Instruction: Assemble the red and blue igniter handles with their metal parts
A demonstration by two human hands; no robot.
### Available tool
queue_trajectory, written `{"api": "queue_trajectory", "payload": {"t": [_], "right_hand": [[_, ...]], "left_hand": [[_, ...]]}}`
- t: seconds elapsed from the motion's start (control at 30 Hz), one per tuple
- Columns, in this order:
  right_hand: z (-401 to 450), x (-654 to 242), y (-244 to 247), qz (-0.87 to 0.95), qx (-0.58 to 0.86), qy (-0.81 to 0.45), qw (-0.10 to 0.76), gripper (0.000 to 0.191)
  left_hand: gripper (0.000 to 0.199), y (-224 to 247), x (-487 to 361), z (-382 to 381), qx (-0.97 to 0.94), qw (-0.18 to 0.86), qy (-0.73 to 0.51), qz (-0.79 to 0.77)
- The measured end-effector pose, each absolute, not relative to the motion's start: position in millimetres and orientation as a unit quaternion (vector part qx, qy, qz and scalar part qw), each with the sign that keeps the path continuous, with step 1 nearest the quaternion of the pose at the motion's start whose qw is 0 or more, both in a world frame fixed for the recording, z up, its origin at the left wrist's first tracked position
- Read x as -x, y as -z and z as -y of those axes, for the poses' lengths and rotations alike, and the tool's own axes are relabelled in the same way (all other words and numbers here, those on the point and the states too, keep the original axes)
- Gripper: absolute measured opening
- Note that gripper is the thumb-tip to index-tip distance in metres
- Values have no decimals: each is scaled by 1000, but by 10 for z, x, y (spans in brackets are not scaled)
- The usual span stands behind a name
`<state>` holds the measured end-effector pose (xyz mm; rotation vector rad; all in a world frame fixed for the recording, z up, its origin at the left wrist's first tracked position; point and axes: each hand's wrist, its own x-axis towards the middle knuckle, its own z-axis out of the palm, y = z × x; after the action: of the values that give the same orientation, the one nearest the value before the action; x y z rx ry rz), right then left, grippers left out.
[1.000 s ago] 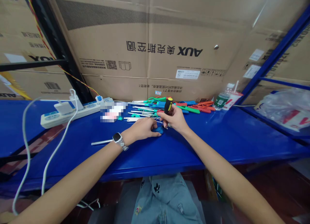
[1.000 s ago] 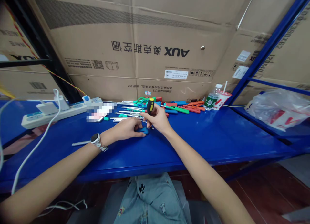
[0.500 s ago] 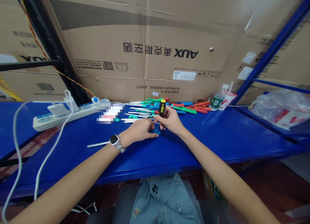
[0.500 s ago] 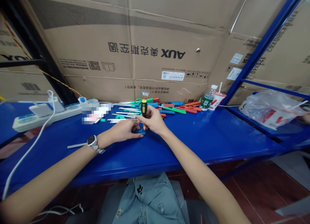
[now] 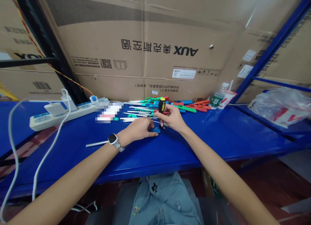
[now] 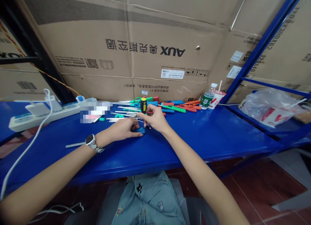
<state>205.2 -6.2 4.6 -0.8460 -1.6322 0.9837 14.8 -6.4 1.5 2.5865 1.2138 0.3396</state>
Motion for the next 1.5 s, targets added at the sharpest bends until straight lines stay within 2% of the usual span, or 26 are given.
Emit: {"api": "queue_trajectory", "payload": {"t": [0.1, 0.23, 0.4, 0.5, 0.6, 0.73, 0.93, 1.17, 1.3, 1.5], "right_hand": [[76, -1960, 27, 641, 376, -374, 555, 51], [103, -1914, 46, 625, 374, -393, 562, 51], [85, -2070, -56, 666, 346, -469, 467, 52], [71, -2163, -108, 693, 325, -496, 410, 46], [48, -2139, -95, 686, 339, -457, 453, 41], [18, -1977, -5, 652, 352, -429, 517, 47], [53, -1900, 41, 629, 367, -440, 525, 52], [75, -2100, -89, 673, 317, -504, 439, 53], [46, -2092, -72, 673, 344, -446, 480, 47], [27, -1925, 29, 632, 367, -444, 518, 58]], "left_hand": [[32, -30, -152, 73, -889, 133, -116, -422], [33, -28, -146, 69, -892, 128, -115, -418], [32, -8, -132, 59, -894, 130, -118, -413], [33, -8, -131, 63, -896, 126, -119, -409], [33, -18, -134, 68, -894, 128, -121, -412], [32, -23, -134, 59, -893, 148, -111, -410], [33, -17, -123, 39, -897, 148, -112, -401], [31, -5, -112, 41, -904, 144, -121, -385], [35, 7, -112, 32, -900, 130, -125, -396], [33, 4, -118, 31, -903, 129, -123, -391]]}}
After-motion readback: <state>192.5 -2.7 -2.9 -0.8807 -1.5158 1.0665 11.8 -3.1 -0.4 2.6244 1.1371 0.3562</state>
